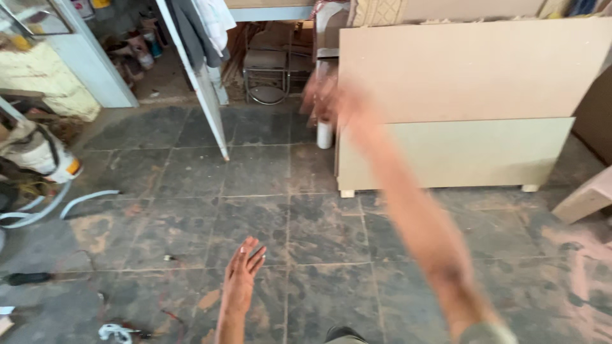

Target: The person assembles upholstered panels into a furniture frame using a pneumatic staple gun, connects air hoses, and manipulates small wooden pieces on a decorative headboard.

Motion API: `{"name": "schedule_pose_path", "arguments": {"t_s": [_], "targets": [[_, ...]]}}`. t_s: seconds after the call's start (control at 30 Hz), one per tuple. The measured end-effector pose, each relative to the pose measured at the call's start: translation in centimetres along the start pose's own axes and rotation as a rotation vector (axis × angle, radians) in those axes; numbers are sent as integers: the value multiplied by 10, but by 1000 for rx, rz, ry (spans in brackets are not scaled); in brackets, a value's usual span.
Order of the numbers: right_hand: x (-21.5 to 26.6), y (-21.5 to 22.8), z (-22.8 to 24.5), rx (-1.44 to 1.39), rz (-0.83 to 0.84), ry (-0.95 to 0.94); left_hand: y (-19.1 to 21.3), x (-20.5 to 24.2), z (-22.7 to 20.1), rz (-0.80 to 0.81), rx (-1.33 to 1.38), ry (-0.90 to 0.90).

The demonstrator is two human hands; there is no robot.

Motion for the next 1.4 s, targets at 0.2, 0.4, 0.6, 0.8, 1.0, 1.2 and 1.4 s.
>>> {"name": "schedule_pose_path", "arguments": {"t_s": [0.2, 0.4, 0.6, 0.8, 1.0, 1.2, 1.4], "targets": [[90, -15, -102, -523, 340, -491, -54, -11, -3, -6, -63, -70], [142, 27, -110, -802, 326, -354, -173, -28, 48, -3, 216, -141], [170, 63, -123, -735, 210, -403, -206, -23, 114, -273, 430, -67], [185, 67, -119, -624, 282, -327, -212, -18, 121, -296, 491, -24], [187, 80, -125, -557, 290, -323, -228, -15, 117, -259, 438, -135], [199, 45, -137, -532, 367, -290, -187, 8, 127, -373, 412, -178], [206, 30, -146, -501, 444, -330, -173, 19, 130, -495, 408, -122]]}}
Point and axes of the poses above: each hand's wrist, its own x-axis away from the middle knuckle, its own y-axis out of the back of the hand, z = x × y, the point moved 8 cm from there along -x, towards the middle knuckle, and after that the axes turned 8 degrees about -y, right-handed, at the moved point
